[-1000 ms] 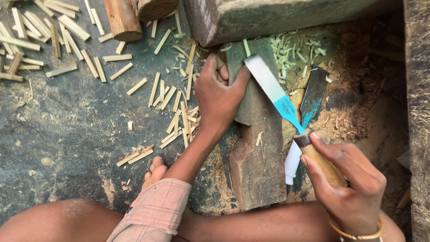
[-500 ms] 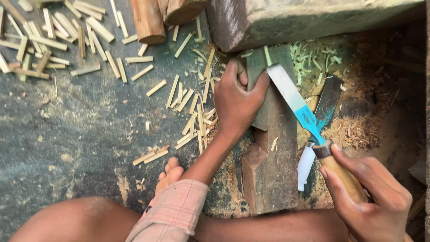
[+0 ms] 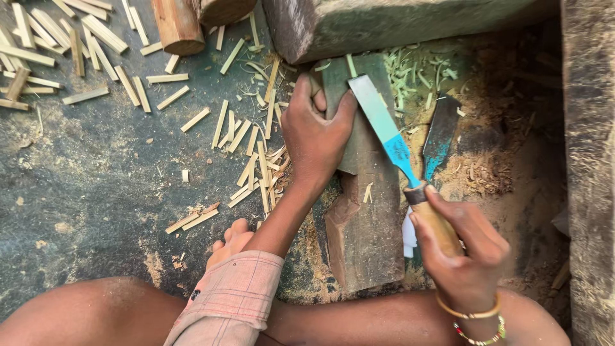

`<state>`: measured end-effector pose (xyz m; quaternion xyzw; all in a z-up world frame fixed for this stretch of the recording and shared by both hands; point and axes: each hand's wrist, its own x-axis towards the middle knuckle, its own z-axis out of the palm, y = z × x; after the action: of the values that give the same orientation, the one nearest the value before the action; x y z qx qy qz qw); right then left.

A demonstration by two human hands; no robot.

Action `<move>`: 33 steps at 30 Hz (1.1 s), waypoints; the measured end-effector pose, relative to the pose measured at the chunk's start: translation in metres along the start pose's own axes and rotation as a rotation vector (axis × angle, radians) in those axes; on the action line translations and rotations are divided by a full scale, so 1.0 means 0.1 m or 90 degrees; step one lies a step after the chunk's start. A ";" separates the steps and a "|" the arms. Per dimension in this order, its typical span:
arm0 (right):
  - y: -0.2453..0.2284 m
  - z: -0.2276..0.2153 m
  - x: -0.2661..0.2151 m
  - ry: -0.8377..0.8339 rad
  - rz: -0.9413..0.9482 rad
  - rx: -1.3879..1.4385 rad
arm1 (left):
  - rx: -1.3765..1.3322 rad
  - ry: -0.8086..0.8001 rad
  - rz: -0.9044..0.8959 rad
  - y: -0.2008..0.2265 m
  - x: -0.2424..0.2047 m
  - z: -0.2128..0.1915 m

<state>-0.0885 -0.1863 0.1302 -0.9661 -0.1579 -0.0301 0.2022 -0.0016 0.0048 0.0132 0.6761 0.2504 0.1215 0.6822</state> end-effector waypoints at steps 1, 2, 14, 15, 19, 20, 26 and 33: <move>-0.01 0.04 -0.02 0.003 0.008 0.007 | -0.011 -0.001 0.001 0.00 0.00 -0.01; -0.03 0.06 -0.04 0.005 0.015 0.013 | -0.004 0.003 0.009 0.00 0.00 -0.01; -0.10 0.25 0.03 0.095 -0.021 0.004 | 0.036 -0.013 0.016 0.01 0.08 -0.07; -0.09 0.25 0.03 0.101 0.054 0.042 | 0.034 -0.014 0.027 0.01 0.10 -0.07; -0.05 0.13 -0.13 0.143 0.154 0.150 | 0.057 -0.035 -0.018 0.00 0.09 -0.08; -0.05 0.06 -0.17 0.160 0.129 0.173 | 0.069 -0.023 -0.007 -0.01 0.09 -0.09; -0.02 -0.03 -0.15 0.052 0.078 -0.013 | 0.040 -0.039 0.012 -0.04 0.09 -0.06; -0.13 -0.25 0.13 -0.028 0.066 -0.030 | 0.036 -0.043 0.041 -0.06 0.09 -0.07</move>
<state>-0.0804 -0.1814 0.1594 -0.9779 -0.1116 -0.0019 0.1768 0.0012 0.0148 0.0059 0.7069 0.2083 0.1133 0.6664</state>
